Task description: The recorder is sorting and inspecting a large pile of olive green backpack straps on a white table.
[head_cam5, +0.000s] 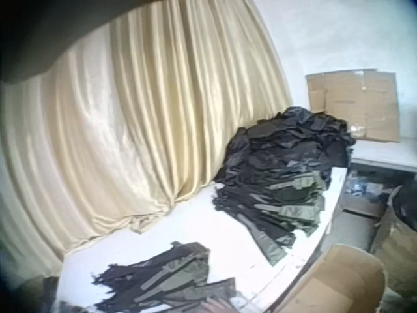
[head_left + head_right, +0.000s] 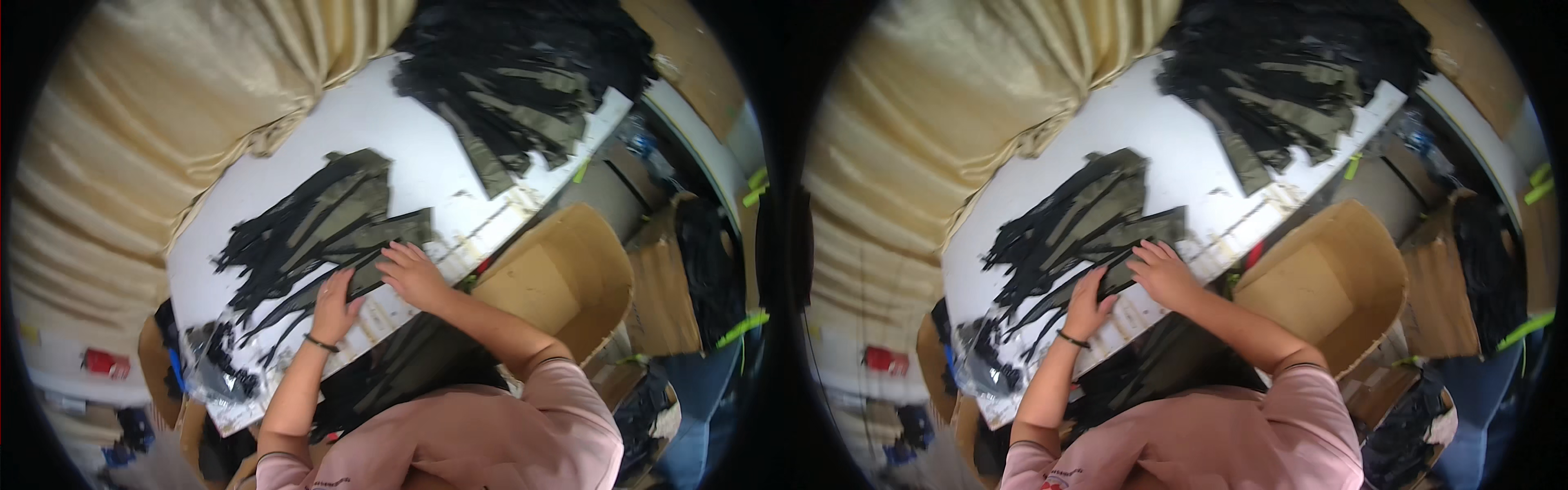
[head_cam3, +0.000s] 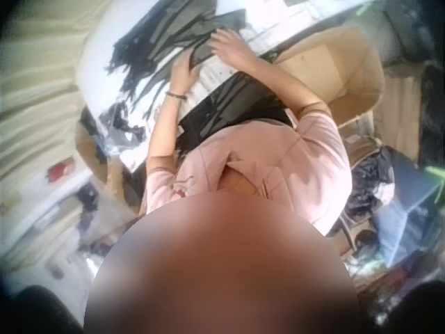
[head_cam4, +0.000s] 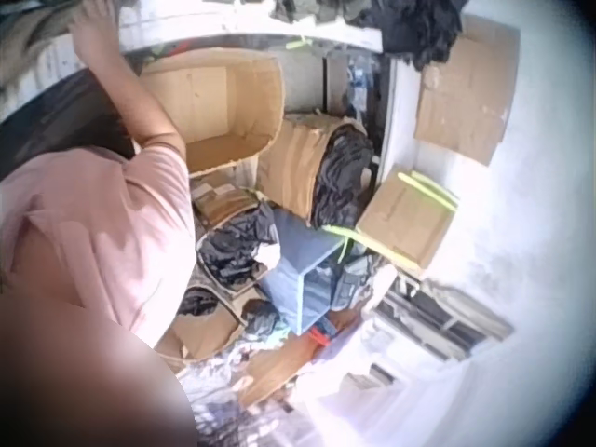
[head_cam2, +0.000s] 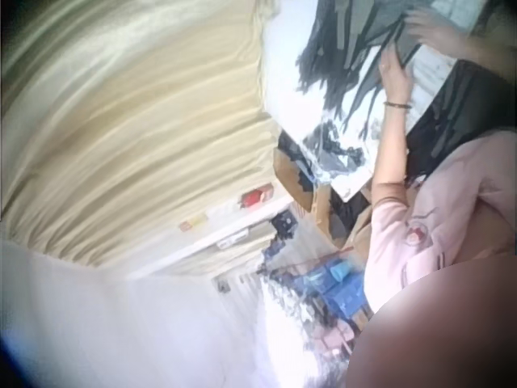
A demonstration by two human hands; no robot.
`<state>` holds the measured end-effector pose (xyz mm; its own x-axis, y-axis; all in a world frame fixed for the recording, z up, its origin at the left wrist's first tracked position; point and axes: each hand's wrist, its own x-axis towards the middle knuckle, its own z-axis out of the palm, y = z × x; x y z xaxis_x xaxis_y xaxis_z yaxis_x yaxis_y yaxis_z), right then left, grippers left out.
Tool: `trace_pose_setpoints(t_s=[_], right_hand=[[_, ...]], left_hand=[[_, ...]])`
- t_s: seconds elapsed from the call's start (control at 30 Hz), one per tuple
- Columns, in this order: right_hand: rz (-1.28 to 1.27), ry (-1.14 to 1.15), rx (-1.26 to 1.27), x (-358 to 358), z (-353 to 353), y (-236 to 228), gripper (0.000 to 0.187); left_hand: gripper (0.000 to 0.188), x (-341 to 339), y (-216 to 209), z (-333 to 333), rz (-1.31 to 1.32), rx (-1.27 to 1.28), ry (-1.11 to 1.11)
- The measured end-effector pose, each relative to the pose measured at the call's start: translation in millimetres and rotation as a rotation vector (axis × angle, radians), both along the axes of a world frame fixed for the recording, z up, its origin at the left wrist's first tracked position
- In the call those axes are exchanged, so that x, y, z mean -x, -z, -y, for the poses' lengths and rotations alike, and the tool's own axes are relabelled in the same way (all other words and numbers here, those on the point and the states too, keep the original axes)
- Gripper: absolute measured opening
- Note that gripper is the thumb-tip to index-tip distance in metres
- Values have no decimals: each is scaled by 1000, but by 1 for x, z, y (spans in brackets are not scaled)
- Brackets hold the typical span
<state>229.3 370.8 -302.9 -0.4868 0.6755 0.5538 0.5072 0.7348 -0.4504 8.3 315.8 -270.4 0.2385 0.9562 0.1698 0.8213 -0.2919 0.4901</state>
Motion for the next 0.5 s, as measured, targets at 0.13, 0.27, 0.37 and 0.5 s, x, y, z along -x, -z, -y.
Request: trace_pose_setpoints(t_s=[0.13, 0.27, 0.37, 0.5], right_hand=[[109, 405, 249, -12, -6, -10, 33], [29, 370, 311, -21, -26, 24, 28], [53, 385, 318, -27, -26, 23, 25], [-196, 112, 159, -23, 13, -22, 23]], left_hand=[[57, -6, 22, 7, -131, -22, -68], [57, -19, 16, 2, -66, -17, -75], [60, -29, 13, -6, -79, -4, -106], [60, -40, -5, -19, 45, -45, -10]])
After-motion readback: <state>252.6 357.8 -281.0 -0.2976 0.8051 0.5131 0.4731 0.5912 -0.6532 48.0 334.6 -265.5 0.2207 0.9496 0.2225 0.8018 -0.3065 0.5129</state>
